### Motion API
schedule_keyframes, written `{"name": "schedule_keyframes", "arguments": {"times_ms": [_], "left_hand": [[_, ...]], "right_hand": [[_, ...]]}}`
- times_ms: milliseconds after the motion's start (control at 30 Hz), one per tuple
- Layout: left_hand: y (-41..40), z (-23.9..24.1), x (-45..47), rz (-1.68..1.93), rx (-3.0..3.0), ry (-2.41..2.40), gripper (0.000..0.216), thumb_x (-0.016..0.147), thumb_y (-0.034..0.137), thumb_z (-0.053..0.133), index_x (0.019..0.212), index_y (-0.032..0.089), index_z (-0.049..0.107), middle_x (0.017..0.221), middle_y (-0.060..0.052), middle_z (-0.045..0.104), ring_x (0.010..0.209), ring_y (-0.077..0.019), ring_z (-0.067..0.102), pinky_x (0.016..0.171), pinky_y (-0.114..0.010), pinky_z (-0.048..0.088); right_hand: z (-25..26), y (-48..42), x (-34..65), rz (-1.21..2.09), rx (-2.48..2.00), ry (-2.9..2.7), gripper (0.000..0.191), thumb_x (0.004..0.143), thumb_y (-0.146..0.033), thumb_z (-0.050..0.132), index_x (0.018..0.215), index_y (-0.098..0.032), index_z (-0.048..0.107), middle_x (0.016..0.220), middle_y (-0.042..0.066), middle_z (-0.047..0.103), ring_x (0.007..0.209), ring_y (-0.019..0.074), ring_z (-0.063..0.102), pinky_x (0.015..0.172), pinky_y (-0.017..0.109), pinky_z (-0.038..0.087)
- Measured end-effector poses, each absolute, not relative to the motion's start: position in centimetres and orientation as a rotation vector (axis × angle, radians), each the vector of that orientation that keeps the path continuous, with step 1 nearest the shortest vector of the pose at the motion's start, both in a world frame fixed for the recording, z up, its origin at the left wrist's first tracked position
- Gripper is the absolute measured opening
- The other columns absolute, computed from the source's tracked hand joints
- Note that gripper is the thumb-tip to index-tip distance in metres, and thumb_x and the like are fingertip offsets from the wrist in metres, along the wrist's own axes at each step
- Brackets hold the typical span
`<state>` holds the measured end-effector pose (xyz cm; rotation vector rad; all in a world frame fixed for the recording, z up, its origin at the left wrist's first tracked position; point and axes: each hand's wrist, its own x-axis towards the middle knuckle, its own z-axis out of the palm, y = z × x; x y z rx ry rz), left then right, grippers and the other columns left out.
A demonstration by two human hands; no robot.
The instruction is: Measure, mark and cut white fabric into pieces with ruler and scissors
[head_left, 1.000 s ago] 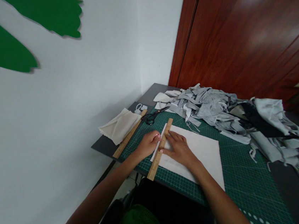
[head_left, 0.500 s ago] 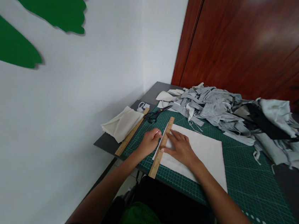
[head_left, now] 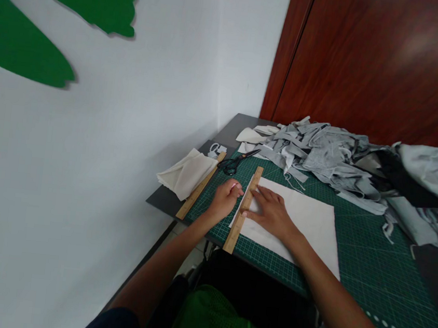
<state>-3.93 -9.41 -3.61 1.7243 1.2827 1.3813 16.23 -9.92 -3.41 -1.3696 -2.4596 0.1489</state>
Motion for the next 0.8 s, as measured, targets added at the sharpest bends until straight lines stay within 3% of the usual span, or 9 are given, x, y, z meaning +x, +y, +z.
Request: {"name": "schedule_keyframes", "arguments": {"times_ms": [800], "left_hand": [[-9.41,-3.71,-3.89,1.372,1.636,1.247,0.018,0.098,0.030,0.048,0.086,0.021,0.059,0.078,-0.001,0.072,0.073,-0.0153,0.066,0.075,-0.029,0.053]], "right_hand": [[-3.38,-10.07,16.26,0.152,-1.351,-2.456,0.078,0.093,-0.071,0.054,0.152,-0.019,0.051,0.159,0.021,0.048,0.145,0.0390,0.043,0.113,0.058,0.034]]}}
